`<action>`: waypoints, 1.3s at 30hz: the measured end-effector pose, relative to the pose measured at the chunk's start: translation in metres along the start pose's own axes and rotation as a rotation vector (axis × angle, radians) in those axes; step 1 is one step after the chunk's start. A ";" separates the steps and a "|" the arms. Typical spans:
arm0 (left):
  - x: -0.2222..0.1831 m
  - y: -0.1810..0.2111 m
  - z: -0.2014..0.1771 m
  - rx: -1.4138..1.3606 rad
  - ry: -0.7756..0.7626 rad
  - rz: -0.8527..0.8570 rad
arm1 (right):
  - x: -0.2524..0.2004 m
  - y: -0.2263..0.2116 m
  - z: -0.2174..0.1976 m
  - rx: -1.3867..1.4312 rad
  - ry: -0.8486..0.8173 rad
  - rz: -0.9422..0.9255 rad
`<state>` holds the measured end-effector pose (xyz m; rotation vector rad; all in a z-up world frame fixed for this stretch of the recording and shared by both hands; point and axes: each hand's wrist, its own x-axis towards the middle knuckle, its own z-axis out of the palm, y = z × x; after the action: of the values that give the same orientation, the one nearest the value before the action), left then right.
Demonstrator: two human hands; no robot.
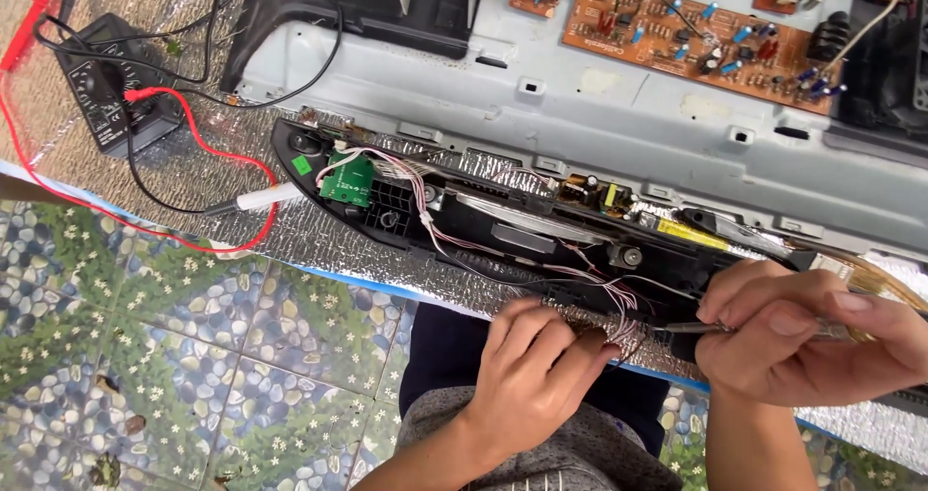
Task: Disassembling internal components of a television, specifically removing speakers and disconnecting wiring.
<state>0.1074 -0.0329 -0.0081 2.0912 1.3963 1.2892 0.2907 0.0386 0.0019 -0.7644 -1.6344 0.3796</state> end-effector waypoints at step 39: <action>-0.018 0.031 -0.041 -0.479 -0.447 -0.389 | 0.013 -0.002 0.002 -0.104 -0.053 0.052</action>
<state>0.0898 -0.0715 0.0259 1.5594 1.0887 0.8261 0.2871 0.0457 0.0122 -0.8823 -1.6970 0.3566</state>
